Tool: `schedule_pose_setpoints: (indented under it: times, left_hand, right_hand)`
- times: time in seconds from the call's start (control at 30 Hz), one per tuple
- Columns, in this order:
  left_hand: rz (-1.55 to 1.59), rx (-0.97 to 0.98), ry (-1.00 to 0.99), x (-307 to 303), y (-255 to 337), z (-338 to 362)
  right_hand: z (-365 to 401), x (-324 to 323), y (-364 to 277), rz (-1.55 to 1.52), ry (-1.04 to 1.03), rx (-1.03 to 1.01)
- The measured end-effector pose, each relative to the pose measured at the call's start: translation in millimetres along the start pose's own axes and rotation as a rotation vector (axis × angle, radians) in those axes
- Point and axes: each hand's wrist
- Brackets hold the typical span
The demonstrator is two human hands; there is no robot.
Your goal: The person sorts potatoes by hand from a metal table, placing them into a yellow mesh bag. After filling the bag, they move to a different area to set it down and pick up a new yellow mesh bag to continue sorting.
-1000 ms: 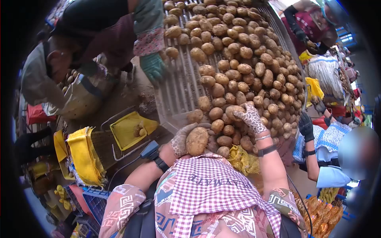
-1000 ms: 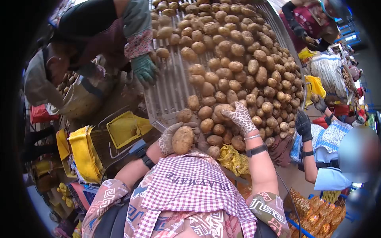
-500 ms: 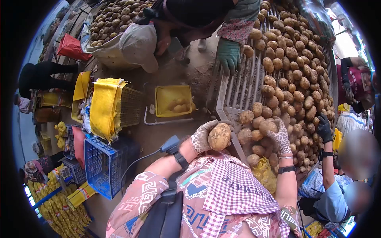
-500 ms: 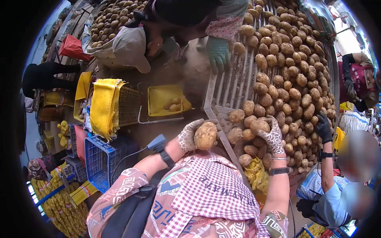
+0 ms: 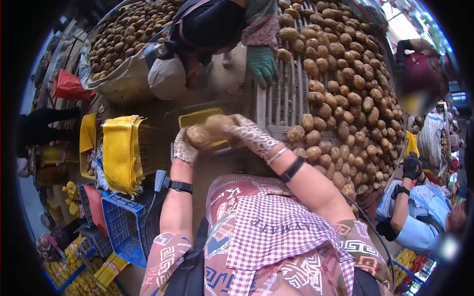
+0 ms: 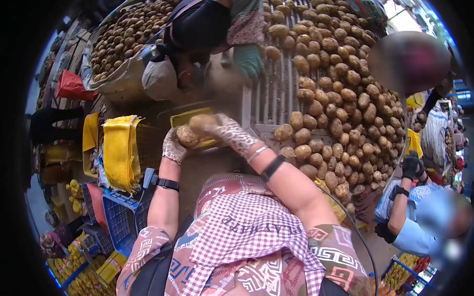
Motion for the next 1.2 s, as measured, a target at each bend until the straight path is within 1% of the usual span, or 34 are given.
schedule_pose_setpoints:
  times: [0.03,0.07,0.1,0.13,0.17,0.23,0.27,0.3,0.33,0.37,0.4,0.43,0.47,0.5,0.53,0.57,0.6,0.63,0.67,0.7,0.77,0.8,0.83,0.87,0.9,0.93,1.0,1.03,1.07,1.1,1.13,1.17,1.2]
  left_hand:
    - [-0.051,0.031,0.030,-7,-3,-17]
    - [-0.098,-0.054,0.194,11,2,-2]
    - [0.015,-0.102,-0.024,-11,-2,-28]
    - [-0.078,-0.047,0.037,-17,-4,-37]
    - [-0.135,-0.039,0.156,-8,-4,-36]
    - [-0.247,-0.012,0.175,-22,-8,-54]
    - [-0.260,0.005,0.186,-22,-9,-53]
    - [-0.226,-0.014,0.150,-19,-9,-47]
    - [-0.184,-0.027,0.030,-22,-9,-43]
    - [-0.147,-0.044,-0.084,-23,-10,-40]
    - [-0.166,-0.049,-0.099,-15,-12,-27]
    - [-0.232,-0.051,-0.211,-4,-17,-4]
    - [-0.293,-0.053,-0.319,8,-25,14]
    - [-0.303,-0.059,-0.320,18,-33,25]
    - [-0.391,-0.108,-0.476,28,-42,34]
    - [-0.479,-0.157,-0.628,39,-49,46]
    - [-0.494,-0.161,-0.620,55,-58,61]
    - [-0.579,-0.218,-0.656,79,-68,76]
    - [-0.660,-0.275,-0.693,102,-78,89]
    - [-0.670,-0.279,-0.692,121,-87,102]
    - [-0.852,-0.307,-0.837,152,-102,123]
    - [-0.898,-0.320,-0.846,157,-113,123]
    - [-0.908,-0.315,-0.843,170,-120,129]
    - [-0.939,-0.346,-0.882,185,-128,135]
    - [-0.974,-0.380,-0.919,198,-134,138]
    - [-0.954,-0.421,-0.982,207,-142,135]
    - [-0.941,-0.445,-0.994,230,-162,131]
    - [-0.910,-0.467,-1.008,243,-173,132]
    - [-0.920,-0.471,-1.003,258,-185,137]
    - [-0.886,-0.485,-0.963,276,-198,142]
    - [-0.852,-0.499,-0.923,290,-206,143]
    - [-0.863,-0.503,-0.920,299,-215,136]
    - [-0.794,-0.573,-0.869,304,-227,124]
  right_hand:
    - [-27,-6,37,0.214,-0.048,-0.200]
    - [6,10,6,0.434,-0.003,-0.221]
    - [5,7,27,0.482,0.080,-0.299]
    - [15,2,29,0.434,0.077,-0.303]
    - [31,-6,25,0.382,0.056,-0.311]
    - [76,-35,17,0.332,0.159,-0.311]
    - [95,-54,26,0.357,0.307,-0.390]
    - [122,-74,26,0.430,0.455,-0.488]
    - [139,-97,38,0.502,0.691,-0.421]
    - [167,-118,44,0.599,0.902,-0.499]
    - [197,-142,53,0.590,1.066,-0.415]
    - [226,-157,56,0.550,1.238,-0.445]
    - [245,-189,74,0.469,1.377,-0.306]
    - [261,-221,102,0.259,1.488,-0.288]
    - [282,-233,109,0.452,1.580,-0.197]
    - [295,-254,126,0.493,1.626,-0.094]
    - [316,-235,101,0.592,1.561,0.029]
    - [321,-248,108,0.753,1.653,0.162]
    - [333,-262,108,0.767,1.655,0.092]
    - [344,-278,106,0.783,1.658,0.023]
    - [352,-316,108,0.915,1.664,0.083]
    - [357,-321,89,0.796,1.578,0.056]
    - [355,-342,90,0.863,1.466,-0.037]
    - [353,-360,93,0.866,1.420,0.099]
    - [348,-360,82,0.863,1.369,0.235]
    - [343,-357,81,0.843,1.368,0.234]
    - [328,-342,80,0.615,1.472,-0.037]
    - [315,-321,75,0.519,1.500,-0.063]
    - [309,-295,65,0.496,1.405,-0.051]
    - [297,-274,67,0.638,1.360,-0.045]
    - [291,-262,70,0.430,1.095,-0.213]
    - [286,-232,51,0.472,0.987,-0.225]
    - [279,-215,49,0.551,0.877,-0.200]
Point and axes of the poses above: each hand's wrist, its own z-axis away from the middle knuckle, its own x-axis out of the palm, y = z × x, and after that the axes turned 10 degrees about -z, right-handed
